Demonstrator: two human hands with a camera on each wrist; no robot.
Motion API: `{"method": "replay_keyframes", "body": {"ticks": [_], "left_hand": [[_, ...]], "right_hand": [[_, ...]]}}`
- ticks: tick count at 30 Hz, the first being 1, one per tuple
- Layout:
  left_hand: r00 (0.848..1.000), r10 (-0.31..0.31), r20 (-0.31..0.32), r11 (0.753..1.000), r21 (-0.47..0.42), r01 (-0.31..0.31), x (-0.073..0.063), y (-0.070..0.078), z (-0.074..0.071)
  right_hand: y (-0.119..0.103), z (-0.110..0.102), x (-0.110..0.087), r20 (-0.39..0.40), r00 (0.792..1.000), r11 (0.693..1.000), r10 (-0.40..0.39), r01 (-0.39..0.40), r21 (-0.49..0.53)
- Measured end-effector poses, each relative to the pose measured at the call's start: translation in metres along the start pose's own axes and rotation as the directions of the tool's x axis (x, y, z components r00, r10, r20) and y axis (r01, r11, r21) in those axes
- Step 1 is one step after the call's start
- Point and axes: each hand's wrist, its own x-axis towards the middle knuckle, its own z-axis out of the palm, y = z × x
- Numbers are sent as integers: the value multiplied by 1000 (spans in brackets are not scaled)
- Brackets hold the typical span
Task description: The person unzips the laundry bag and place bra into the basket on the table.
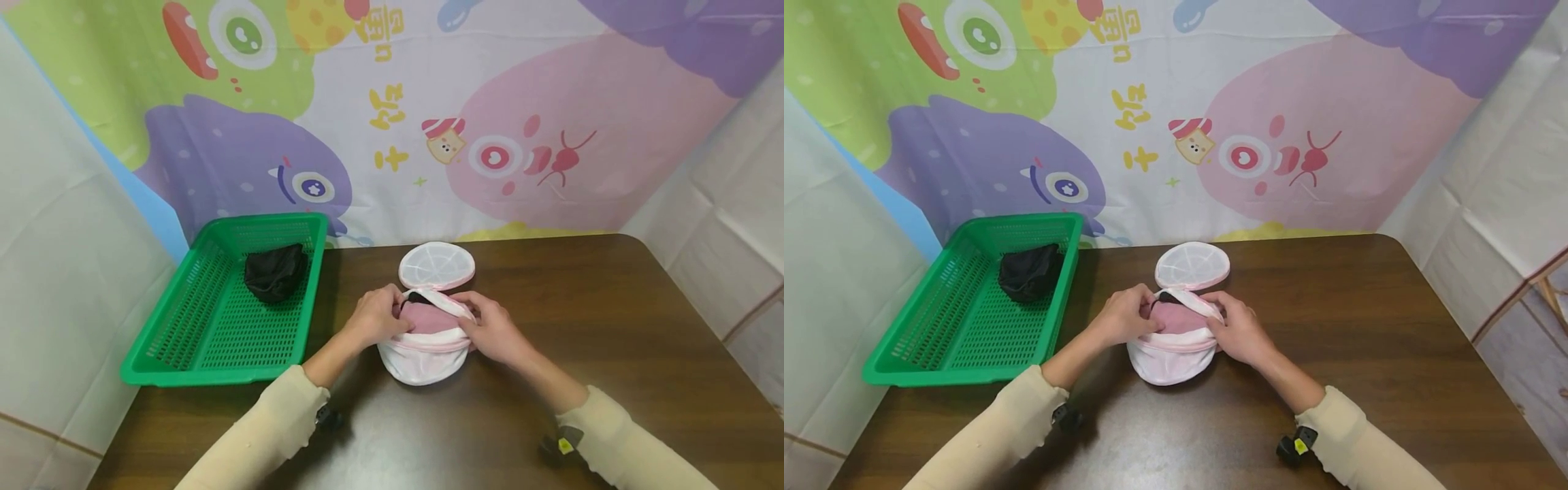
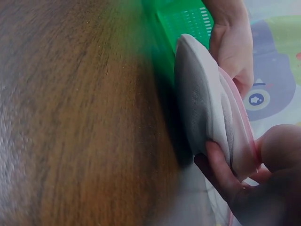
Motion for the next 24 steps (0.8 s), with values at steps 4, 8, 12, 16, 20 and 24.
{"method": "replay_keyframes", "body": {"ticks": [4, 8, 12, 16, 20, 24], "left_hand": [[999, 48, 10, 999, -7, -48, 1, 1, 2], [995, 94, 12, 996, -5, -94, 2, 1, 3], [991, 131, -14, 991, -12, -131, -8, 9, -4], [989, 144, -40, 988, -46, -146, -28, 31, -22], [988, 150, -44, 986, -67, -153, -31, 32, -23], [985, 159, -62, 986, -36, -161, -24, 18, -12]], "right_hand": [[0, 0, 0, 1, 1000, 1000, 2, -2, -11], [3, 0, 1, -14, 1000, 999, -27, 26, -47], [15, 0, 7, -50, 993, 989, -104, 98, -115], [37, 1, 17, -71, 986, 979, -153, 141, -147], [54, 4, 24, -88, 983, 975, -162, 146, -168], [86, 7, 41, -98, 979, 971, -178, 159, -180]]}}
